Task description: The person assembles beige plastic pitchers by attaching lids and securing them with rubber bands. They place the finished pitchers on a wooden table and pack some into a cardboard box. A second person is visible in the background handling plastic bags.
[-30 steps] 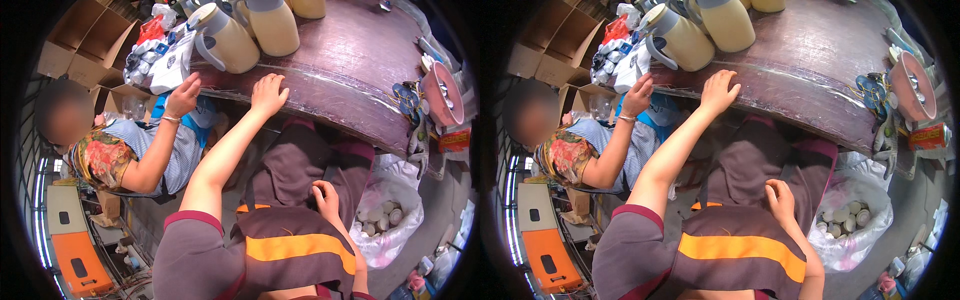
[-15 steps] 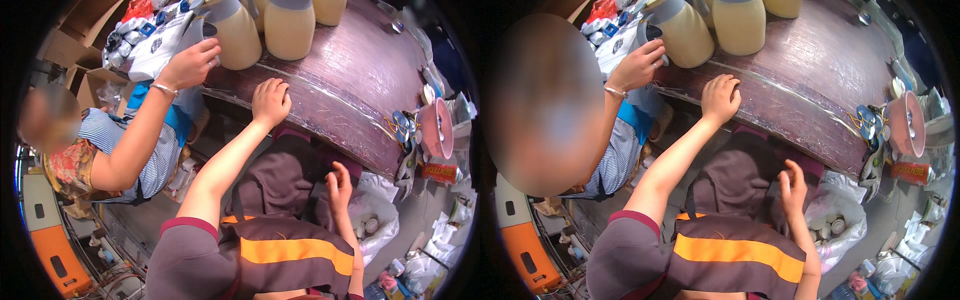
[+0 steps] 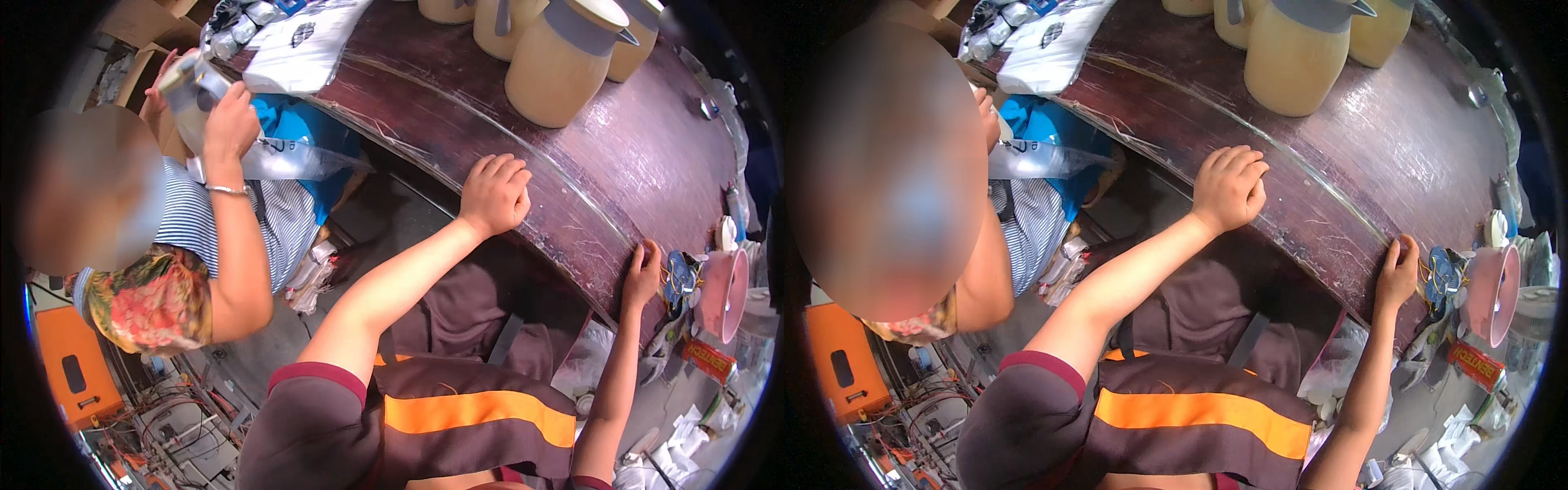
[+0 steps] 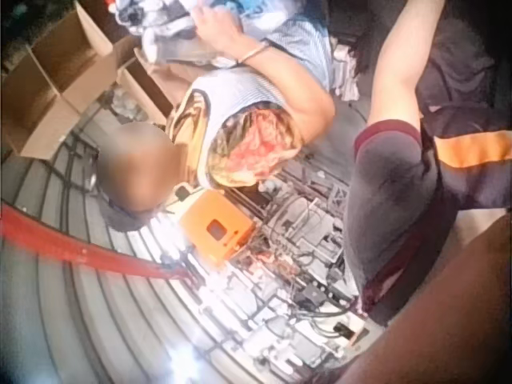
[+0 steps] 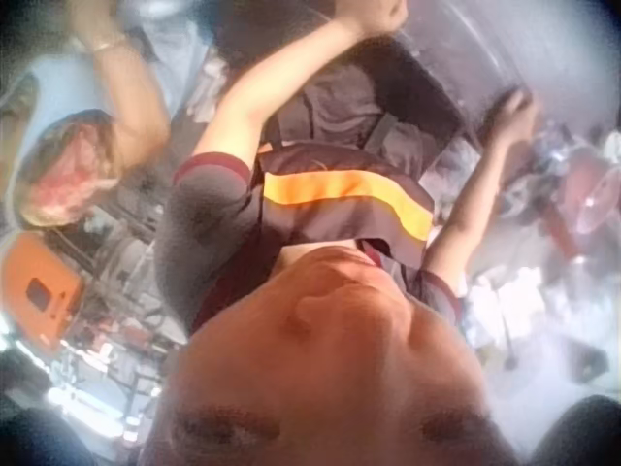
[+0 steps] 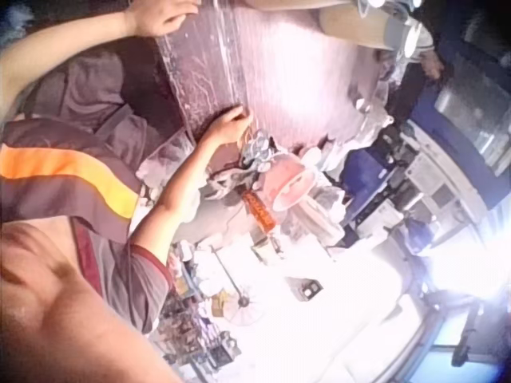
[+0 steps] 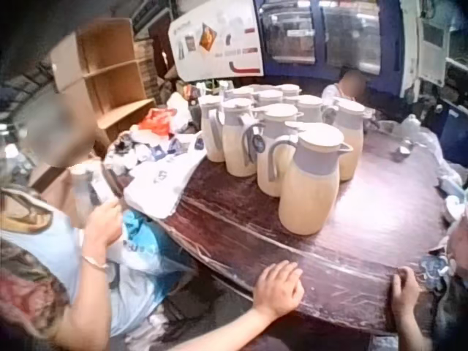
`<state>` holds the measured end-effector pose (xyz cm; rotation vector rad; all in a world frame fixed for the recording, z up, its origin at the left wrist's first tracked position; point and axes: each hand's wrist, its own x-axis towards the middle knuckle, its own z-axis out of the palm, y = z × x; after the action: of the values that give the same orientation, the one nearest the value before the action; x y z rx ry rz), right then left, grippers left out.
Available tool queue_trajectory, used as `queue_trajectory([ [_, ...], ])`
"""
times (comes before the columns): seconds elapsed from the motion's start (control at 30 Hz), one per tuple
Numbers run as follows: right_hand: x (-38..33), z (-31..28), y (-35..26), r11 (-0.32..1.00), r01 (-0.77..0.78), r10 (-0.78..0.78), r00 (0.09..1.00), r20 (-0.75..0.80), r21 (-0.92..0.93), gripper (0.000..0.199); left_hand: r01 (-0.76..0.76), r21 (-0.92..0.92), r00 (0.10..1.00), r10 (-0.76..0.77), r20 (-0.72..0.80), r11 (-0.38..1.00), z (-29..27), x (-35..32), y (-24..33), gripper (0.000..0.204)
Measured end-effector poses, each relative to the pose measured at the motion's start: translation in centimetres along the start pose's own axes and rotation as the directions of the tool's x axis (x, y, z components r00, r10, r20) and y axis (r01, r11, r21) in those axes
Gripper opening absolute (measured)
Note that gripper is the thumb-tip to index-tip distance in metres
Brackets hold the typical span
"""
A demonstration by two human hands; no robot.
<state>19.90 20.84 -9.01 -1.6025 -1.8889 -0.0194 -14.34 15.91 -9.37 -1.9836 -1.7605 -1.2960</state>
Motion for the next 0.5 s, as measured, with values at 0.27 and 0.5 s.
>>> queue_trajectory([
  [0.27,0.0,-0.2,0.3,0.981,-0.131,0.127,0.991,0.043,0.143,0.022,-0.046,-0.007,0.999,0.046,-0.009,0.999,-0.1,0.3,0.5,0.014],
  [0.5,-0.2,-0.5,0.6,0.960,-0.164,0.149,0.986,0.080,0.227,0.029,-0.024,0.047,0.996,0.020,0.083,0.999,-0.4,0.6,1.0,0.013],
])
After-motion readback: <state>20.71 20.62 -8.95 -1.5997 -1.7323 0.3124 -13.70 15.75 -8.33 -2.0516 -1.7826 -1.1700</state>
